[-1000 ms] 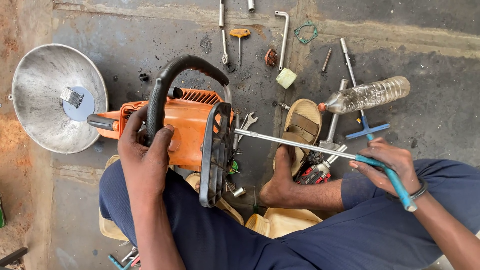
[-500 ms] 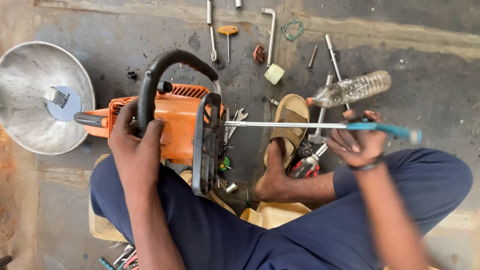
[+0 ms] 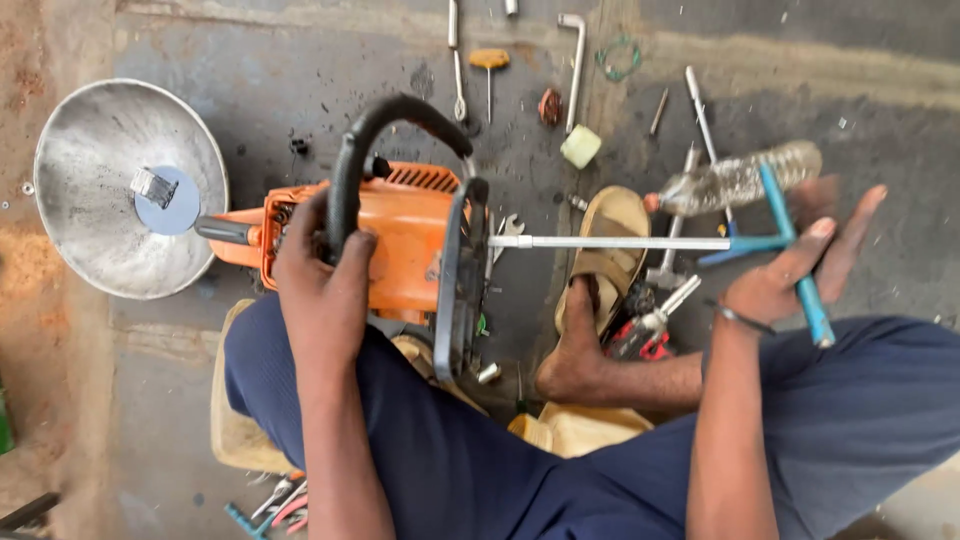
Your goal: The person sits on the floor repairing an orange chainsaw. They hold the machine steady with one hand while using a screwdriver and a long T-handle socket wrench to loosen and remove fasteners from the engine housing, then manipulate internal components and parts by hand.
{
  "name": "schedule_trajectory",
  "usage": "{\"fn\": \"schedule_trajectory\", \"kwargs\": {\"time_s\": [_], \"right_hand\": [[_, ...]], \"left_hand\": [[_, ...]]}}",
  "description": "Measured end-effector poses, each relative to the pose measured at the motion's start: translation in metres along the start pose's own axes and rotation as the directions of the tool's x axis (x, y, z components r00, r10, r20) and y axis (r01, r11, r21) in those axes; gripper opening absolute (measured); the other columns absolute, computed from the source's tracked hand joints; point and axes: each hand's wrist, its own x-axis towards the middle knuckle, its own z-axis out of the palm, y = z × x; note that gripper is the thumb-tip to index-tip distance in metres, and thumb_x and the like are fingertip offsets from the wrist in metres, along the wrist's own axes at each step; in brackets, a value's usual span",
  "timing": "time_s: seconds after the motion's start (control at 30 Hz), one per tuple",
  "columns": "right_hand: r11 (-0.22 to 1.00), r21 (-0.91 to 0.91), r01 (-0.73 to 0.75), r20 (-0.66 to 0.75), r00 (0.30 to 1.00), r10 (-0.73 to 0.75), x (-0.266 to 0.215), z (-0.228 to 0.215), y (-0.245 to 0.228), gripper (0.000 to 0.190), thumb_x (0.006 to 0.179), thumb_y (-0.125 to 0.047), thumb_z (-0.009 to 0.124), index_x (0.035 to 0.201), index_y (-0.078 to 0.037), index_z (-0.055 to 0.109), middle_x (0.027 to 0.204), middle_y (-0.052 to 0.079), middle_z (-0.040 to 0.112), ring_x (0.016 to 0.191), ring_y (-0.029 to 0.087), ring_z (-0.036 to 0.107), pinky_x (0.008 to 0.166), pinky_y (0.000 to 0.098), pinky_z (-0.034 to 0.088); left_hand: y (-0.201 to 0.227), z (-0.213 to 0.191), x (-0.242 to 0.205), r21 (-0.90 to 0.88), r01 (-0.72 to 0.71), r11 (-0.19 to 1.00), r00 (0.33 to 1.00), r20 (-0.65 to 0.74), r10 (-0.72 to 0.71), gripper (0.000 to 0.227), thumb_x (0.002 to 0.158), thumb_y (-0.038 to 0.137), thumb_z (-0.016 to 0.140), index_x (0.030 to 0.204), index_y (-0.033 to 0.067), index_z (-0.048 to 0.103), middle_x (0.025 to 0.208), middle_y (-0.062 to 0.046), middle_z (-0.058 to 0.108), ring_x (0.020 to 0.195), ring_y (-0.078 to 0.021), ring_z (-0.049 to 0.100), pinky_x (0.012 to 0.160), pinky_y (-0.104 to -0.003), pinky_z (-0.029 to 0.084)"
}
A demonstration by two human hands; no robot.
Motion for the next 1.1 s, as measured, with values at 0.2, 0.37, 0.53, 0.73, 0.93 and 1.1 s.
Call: {"fn": "schedule_trajectory", "kwargs": {"time_s": [0.2,0.37,0.53,0.73,0.93,1.1], "right_hand": [[0.926,-0.295,-0.235,0.467,0.810,0.354,0.024,-0.031,0.047,0.026,0.108,-0.002,0.054,0.122,0.005,0.074,0.099,0.014,0.071,0.069,0.019,0.065,0.060,0.0306,0.053],[0.654,-0.643,-0.398,0.472,0.466,0.748,0.045,-0.029,0.039,0.031,0.101,0.000,0.049,0.113,0.000,0.077,0.072,0.011,0.066,0.053,0.017,0.060,0.051,0.0321,0.052],[0.544,-0.696,-0.469,0.342,0.450,0.825,0.034,-0.030,0.027,0.027,0.099,-0.006,0.056,0.117,-0.003,0.075,0.071,0.010,0.063,0.051,0.018,0.059,0.050,0.0350,0.050],[0.867,-0.498,0.025,0.434,0.873,0.224,-0.009,-0.028,-0.011,0.072,0.102,-0.008,0.077,0.157,0.002,0.032,0.105,0.020,0.064,0.085,0.019,0.063,0.076,0.0336,0.054],[0.733,-0.679,0.021,0.439,0.812,0.383,0.023,-0.032,-0.013,0.068,0.100,-0.017,0.078,0.148,0.001,0.032,0.087,0.019,0.065,0.076,0.025,0.065,0.070,0.0386,0.053],[0.580,-0.814,0.016,0.502,0.519,0.691,0.050,-0.028,0.001,0.057,0.096,-0.023,0.076,0.129,0.002,0.036,0.070,0.018,0.063,0.058,0.029,0.063,0.055,0.0416,0.051]], "left_hand": [[-0.001,0.003,-0.001,-0.024,0.015,1.000,1.000,0.006,-0.015,0.045,0.090,0.006,0.066,0.135,0.0002,0.060,0.107,-0.003,0.069,0.094,-0.0081,0.063,0.083,-0.024,0.051],[0.002,0.002,-0.002,0.025,0.068,0.997,0.998,-0.004,-0.068,0.045,0.091,0.006,0.066,0.135,0.0017,0.062,0.098,-0.004,0.066,0.085,-0.0090,0.061,0.077,-0.025,0.051],[-0.001,0.004,0.000,0.031,-0.047,0.998,0.999,0.012,0.046,0.043,0.092,0.005,0.066,0.134,-0.0002,0.063,0.101,-0.004,0.066,0.090,-0.0094,0.059,0.081,-0.025,0.049],[-0.002,0.000,-0.007,0.118,-0.064,0.991,0.997,-0.029,0.068,0.042,0.092,0.004,0.067,0.133,-0.0023,0.062,0.103,-0.004,0.067,0.094,-0.0091,0.063,0.085,-0.024,0.051],[0.005,0.007,0.002,0.126,0.014,0.992,0.999,-0.039,-0.009,0.041,0.092,0.008,0.068,0.132,-0.0013,0.062,0.089,-0.003,0.066,0.077,-0.0066,0.058,0.072,-0.024,0.050],[0.018,0.006,0.000,0.162,-0.035,0.986,0.997,-0.062,0.045,0.044,0.089,0.009,0.071,0.131,-0.0029,0.063,0.084,-0.006,0.065,0.072,-0.0083,0.055,0.067,-0.026,0.048]]}}
